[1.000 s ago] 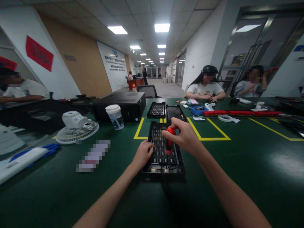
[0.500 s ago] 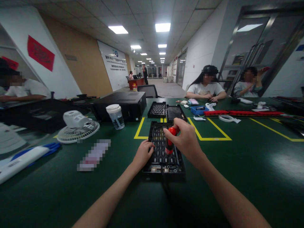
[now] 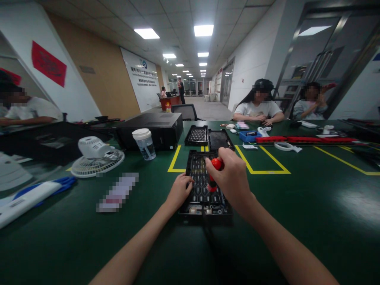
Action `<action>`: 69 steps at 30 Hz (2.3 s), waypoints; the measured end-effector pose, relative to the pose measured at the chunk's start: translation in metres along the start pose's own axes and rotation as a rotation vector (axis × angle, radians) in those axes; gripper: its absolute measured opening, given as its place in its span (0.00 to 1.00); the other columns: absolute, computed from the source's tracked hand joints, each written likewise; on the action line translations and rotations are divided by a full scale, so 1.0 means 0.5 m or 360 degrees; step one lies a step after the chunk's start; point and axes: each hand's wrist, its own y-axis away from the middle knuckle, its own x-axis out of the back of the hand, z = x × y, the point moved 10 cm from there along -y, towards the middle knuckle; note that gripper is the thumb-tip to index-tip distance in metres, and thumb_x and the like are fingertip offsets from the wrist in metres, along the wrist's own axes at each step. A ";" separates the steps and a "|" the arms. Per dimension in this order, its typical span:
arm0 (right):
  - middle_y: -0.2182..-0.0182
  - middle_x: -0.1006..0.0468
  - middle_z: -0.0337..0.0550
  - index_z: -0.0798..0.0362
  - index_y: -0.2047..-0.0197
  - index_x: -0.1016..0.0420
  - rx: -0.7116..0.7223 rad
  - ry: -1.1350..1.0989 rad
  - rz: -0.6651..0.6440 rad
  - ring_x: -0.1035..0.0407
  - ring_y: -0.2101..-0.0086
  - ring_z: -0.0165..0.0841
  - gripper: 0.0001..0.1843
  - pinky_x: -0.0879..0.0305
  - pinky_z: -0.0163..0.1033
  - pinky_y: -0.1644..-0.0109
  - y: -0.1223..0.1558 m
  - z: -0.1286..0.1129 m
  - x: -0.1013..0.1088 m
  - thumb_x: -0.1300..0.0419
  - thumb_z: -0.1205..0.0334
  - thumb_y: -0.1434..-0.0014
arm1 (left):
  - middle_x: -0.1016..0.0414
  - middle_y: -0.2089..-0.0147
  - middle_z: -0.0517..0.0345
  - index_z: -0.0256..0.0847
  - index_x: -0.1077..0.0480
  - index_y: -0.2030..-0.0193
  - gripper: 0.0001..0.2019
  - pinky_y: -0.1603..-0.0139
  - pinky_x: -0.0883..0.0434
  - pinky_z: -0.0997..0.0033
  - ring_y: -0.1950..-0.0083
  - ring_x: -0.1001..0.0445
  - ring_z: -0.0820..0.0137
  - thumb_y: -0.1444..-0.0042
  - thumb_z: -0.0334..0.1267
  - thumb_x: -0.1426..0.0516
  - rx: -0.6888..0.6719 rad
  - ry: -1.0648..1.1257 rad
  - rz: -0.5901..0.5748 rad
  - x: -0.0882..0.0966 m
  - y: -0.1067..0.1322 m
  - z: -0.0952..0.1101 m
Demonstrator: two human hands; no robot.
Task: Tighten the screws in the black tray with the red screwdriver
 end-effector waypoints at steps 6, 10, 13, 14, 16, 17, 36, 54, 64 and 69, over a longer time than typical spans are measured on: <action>0.78 0.42 0.38 0.52 0.77 0.47 0.0045 -0.0009 0.0014 0.48 0.76 0.29 0.12 0.51 0.36 0.72 0.005 -0.014 0.000 0.46 0.63 0.47 | 0.26 0.60 0.55 0.41 0.29 0.66 0.10 0.43 0.40 0.58 0.47 0.36 0.64 0.47 0.32 0.51 -0.0012 0.0008 0.0007 0.003 0.002 0.002; 0.78 0.42 0.38 0.52 0.77 0.47 0.0051 -0.0008 0.0008 0.48 0.76 0.28 0.12 0.50 0.36 0.72 0.009 -0.023 -0.001 0.47 0.63 0.46 | 0.26 0.60 0.55 0.41 0.29 0.65 0.10 0.43 0.40 0.57 0.47 0.36 0.63 0.47 0.32 0.51 -0.0014 0.0000 0.0021 0.005 0.002 -0.001; 0.78 0.43 0.37 0.52 0.77 0.48 0.0040 0.0015 -0.0007 0.48 0.76 0.28 0.13 0.50 0.36 0.72 0.009 -0.023 -0.003 0.47 0.62 0.46 | 0.26 0.60 0.55 0.41 0.29 0.66 0.10 0.42 0.40 0.58 0.47 0.36 0.64 0.47 0.32 0.51 -0.0014 -0.0008 0.0017 0.005 0.002 -0.003; 0.78 0.43 0.37 0.52 0.77 0.49 0.0034 0.0023 -0.0016 0.48 0.76 0.28 0.13 0.50 0.36 0.72 0.008 -0.021 -0.004 0.46 0.61 0.46 | 0.26 0.60 0.55 0.40 0.29 0.66 0.10 0.42 0.40 0.58 0.47 0.36 0.64 0.47 0.32 0.51 -0.0014 -0.0009 0.0015 0.004 0.002 -0.004; 0.78 0.43 0.37 0.52 0.77 0.50 0.0019 0.0020 -0.0030 0.48 0.76 0.28 0.14 0.51 0.36 0.72 0.007 -0.017 -0.006 0.46 0.61 0.47 | 0.26 0.60 0.55 0.40 0.29 0.66 0.10 0.42 0.40 0.58 0.47 0.36 0.64 0.46 0.33 0.51 -0.0015 -0.0010 0.0008 0.003 0.002 -0.006; 0.78 0.43 0.36 0.51 0.77 0.50 0.0010 0.0005 -0.0034 0.48 0.77 0.28 0.14 0.51 0.36 0.72 0.006 -0.014 -0.008 0.46 0.61 0.47 | 0.26 0.60 0.55 0.40 0.29 0.66 0.10 0.42 0.40 0.59 0.47 0.36 0.64 0.46 0.33 0.51 -0.0016 -0.0010 0.0005 0.002 0.002 -0.006; 0.62 0.28 0.45 0.56 0.67 0.33 -0.0448 -0.2098 -0.0836 0.30 0.66 0.30 0.07 0.34 0.41 0.58 0.018 0.006 -0.149 0.46 0.61 0.46 | 0.26 0.60 0.55 0.41 0.29 0.64 0.10 0.43 0.40 0.58 0.48 0.35 0.64 0.46 0.33 0.51 -0.0014 -0.0010 0.0002 0.008 0.001 -0.005; 0.77 0.35 0.39 0.54 0.70 0.37 -0.0462 -0.2603 -0.1218 0.36 0.77 0.30 0.10 0.40 0.38 0.72 0.036 0.011 -0.177 0.53 0.58 0.49 | 0.26 0.60 0.56 0.41 0.29 0.65 0.10 0.43 0.40 0.58 0.48 0.36 0.64 0.46 0.34 0.51 0.0007 0.0024 -0.0030 0.002 0.001 -0.009; 0.69 0.30 0.42 0.54 0.62 0.35 -0.0280 -0.2608 -0.1402 0.31 0.70 0.32 0.11 0.36 0.41 0.65 0.045 0.004 -0.172 0.46 0.56 0.46 | 0.26 0.60 0.56 0.41 0.30 0.66 0.10 0.42 0.41 0.59 0.46 0.37 0.64 0.45 0.34 0.52 -0.0007 -0.0006 -0.0026 0.004 0.001 -0.011; 0.65 0.28 0.46 0.55 0.61 0.34 -0.0184 -0.2500 -0.1496 0.29 0.67 0.34 0.12 0.33 0.44 0.63 0.050 -0.004 -0.156 0.45 0.57 0.46 | 0.27 0.58 0.55 0.41 0.29 0.62 0.11 0.44 0.39 0.60 0.48 0.35 0.64 0.45 0.34 0.52 -0.0007 -0.0022 -0.0029 0.005 0.002 -0.009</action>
